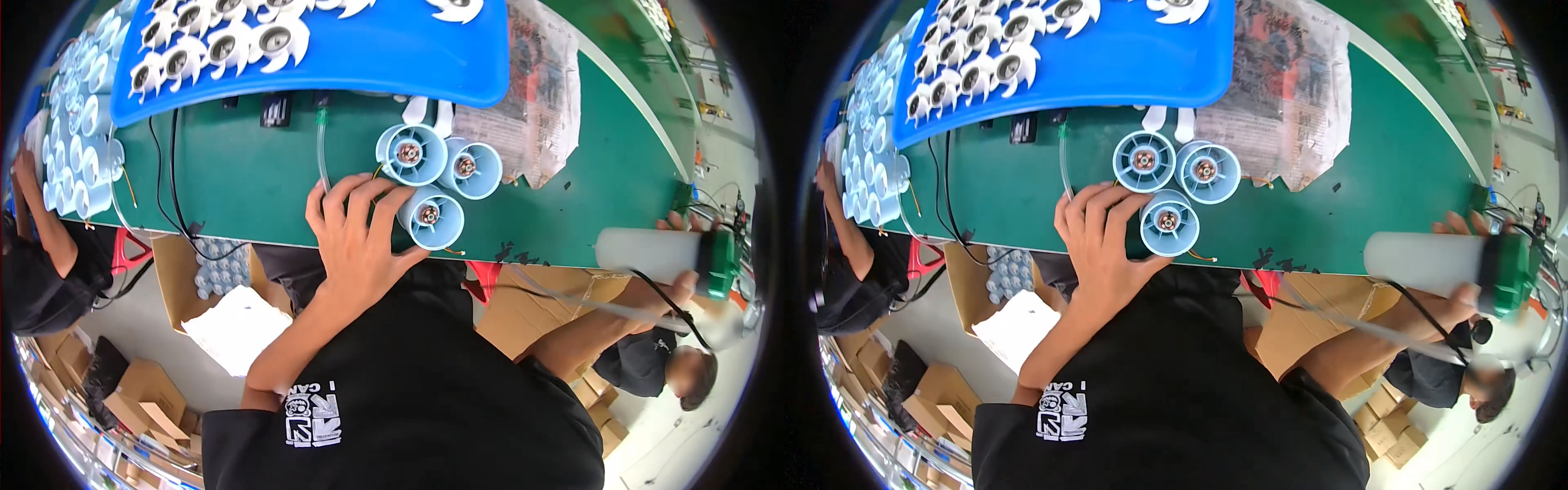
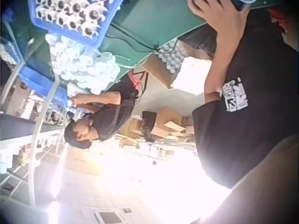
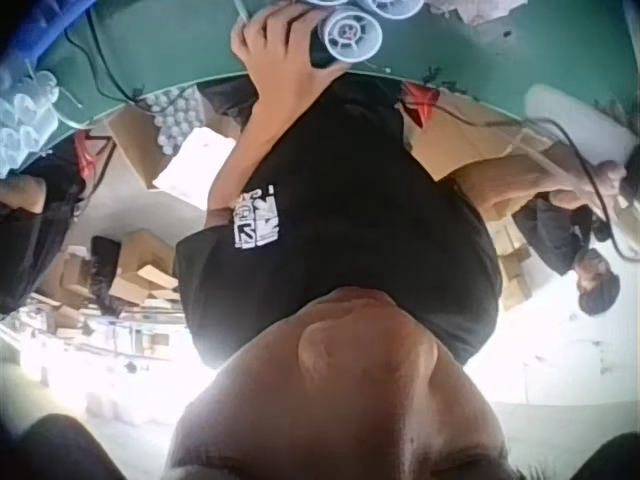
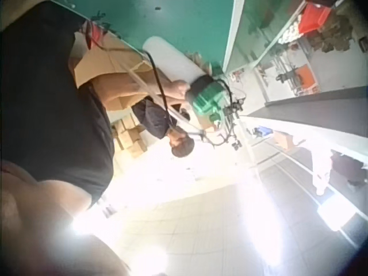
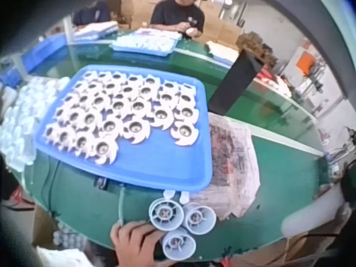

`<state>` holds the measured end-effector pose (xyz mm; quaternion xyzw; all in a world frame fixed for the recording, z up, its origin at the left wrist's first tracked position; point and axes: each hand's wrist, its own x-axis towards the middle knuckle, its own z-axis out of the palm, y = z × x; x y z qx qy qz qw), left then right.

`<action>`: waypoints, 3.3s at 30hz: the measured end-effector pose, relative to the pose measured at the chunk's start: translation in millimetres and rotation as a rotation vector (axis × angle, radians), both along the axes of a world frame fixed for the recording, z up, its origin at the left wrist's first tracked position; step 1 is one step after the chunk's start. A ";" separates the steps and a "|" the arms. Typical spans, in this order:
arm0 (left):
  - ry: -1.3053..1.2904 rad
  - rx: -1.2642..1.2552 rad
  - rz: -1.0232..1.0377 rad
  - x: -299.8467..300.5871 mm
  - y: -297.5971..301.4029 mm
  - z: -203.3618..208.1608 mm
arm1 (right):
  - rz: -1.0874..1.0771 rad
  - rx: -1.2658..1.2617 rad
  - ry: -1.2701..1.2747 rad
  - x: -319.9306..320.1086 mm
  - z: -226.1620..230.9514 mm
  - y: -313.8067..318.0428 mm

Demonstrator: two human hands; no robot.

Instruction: Apply adhesive paste to fan motor centers and assemble fan blades into housings.

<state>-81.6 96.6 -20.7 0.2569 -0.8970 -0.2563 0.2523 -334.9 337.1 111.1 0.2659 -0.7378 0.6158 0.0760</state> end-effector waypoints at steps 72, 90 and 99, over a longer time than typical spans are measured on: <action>0.112 -0.003 0.073 -4.6 3.0 -13.1 | 0.924 -0.588 -0.607 67.2 -31.9 -126.8; 0.109 0.050 0.051 -1.9 3.5 -9.3 | 0.600 -0.995 -0.588 45.5 -19.3 -107.9; 0.062 -0.011 -0.073 -2.6 6.2 14.1 | 0.787 -0.946 -0.633 -3.3 -38.0 -96.9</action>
